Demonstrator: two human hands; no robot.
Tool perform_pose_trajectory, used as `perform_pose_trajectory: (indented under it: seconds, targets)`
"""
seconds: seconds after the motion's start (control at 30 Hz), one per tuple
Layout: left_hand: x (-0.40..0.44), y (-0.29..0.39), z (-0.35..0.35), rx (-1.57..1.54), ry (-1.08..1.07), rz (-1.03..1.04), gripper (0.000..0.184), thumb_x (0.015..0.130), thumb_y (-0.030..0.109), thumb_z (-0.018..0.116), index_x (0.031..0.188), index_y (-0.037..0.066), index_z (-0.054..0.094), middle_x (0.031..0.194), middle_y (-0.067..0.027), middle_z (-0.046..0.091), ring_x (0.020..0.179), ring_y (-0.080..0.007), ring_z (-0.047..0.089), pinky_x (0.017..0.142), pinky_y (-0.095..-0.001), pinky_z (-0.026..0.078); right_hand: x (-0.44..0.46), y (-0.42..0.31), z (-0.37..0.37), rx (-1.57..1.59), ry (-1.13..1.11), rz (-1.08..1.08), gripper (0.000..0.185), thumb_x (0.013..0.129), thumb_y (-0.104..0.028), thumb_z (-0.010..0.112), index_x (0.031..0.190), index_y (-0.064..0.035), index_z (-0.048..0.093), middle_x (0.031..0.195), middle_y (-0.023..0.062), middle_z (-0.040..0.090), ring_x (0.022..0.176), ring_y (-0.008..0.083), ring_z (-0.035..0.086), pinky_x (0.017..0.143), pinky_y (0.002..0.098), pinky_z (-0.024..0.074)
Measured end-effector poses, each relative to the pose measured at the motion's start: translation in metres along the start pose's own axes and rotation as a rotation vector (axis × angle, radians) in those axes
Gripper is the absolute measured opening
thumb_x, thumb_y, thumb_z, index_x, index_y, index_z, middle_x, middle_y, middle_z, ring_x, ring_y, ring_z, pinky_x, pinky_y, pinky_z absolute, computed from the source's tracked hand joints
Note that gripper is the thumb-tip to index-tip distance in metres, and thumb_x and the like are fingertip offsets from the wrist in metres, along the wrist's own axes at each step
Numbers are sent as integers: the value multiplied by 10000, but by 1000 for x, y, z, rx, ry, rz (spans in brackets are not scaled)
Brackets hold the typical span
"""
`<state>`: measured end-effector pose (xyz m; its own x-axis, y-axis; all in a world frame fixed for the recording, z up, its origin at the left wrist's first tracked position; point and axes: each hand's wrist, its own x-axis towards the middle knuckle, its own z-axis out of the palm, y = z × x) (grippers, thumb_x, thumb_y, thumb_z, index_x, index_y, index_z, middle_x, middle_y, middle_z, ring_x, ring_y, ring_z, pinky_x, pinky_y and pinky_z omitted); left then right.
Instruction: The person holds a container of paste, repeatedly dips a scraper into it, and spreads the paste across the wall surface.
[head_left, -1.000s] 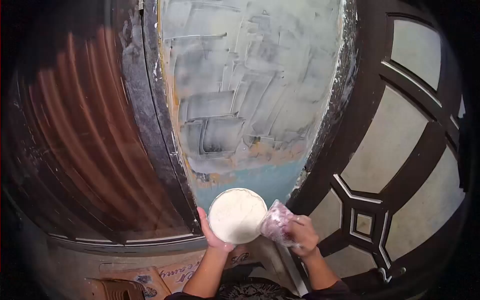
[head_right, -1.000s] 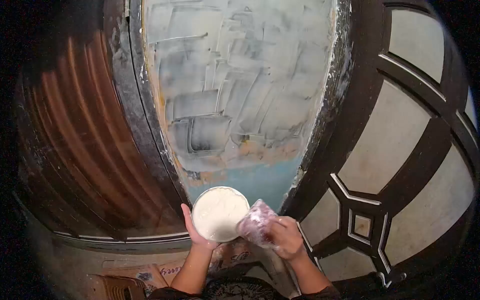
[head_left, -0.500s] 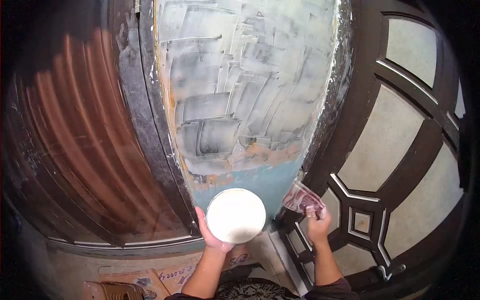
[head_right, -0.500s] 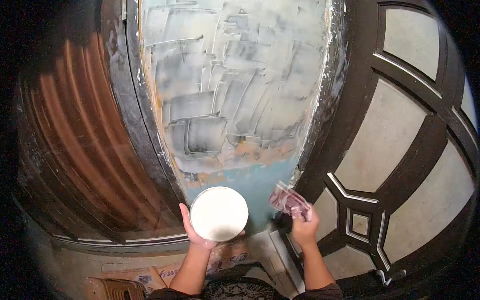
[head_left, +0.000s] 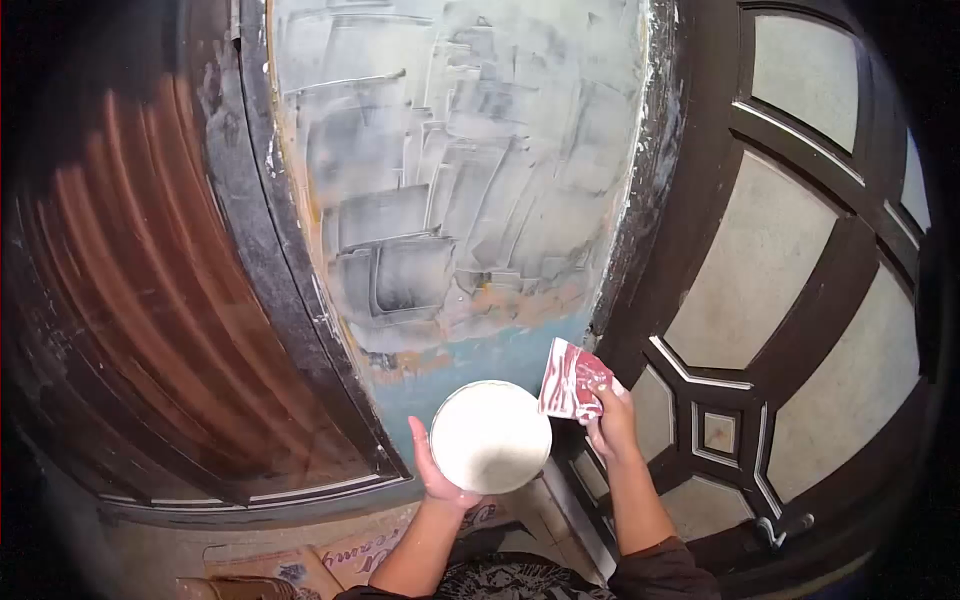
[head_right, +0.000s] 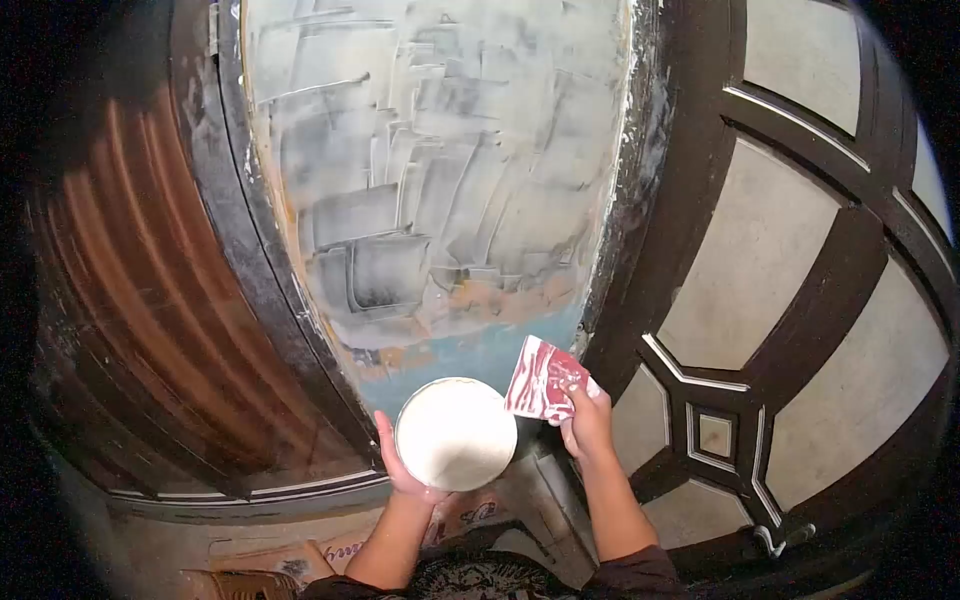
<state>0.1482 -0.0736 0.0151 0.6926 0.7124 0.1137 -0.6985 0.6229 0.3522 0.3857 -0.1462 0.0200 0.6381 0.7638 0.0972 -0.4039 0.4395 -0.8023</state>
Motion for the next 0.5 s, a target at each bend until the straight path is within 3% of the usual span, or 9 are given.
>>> perform_pose_trajectory:
  seconds: [0.23, 0.37, 0.5]
  targets:
    - [9, -5, -4, -36, -28, -13, 1015, 883, 844, 282, 1517, 58, 382, 1521, -195, 437, 1336, -434, 477, 1069, -619, 410, 43, 19, -32, 52, 77, 17, 331, 956, -6, 506, 1271, 74, 569, 1157, 136, 678, 997, 231, 689, 809, 359, 567]
    - [19, -4, -3, -74, 46, -15, 987, 884, 840, 291, 1506, 82, 407, 1517, -196, 442, 1331, -438, 482, 1057, -631, 415, 28, -8, -23, 95, -56, -92, 398, 954, 33, 523, 1350, 62, 497, 1297, 150, 606, 1161, 235, 619, 1014, 371, 499]
    - [39, -2, 10, -81, 83, -24, 989, 880, 846, 289, 1491, 81, 425, 1495, -186, 472, 1326, -424, 491, 1073, -618, 406, 7, -50, -2, -183, -203, -252, 366, 911, 56, 550, 1277, 41, 554, 1238, 161, 651, 1129, 236, 642, 1021, 381, 490]
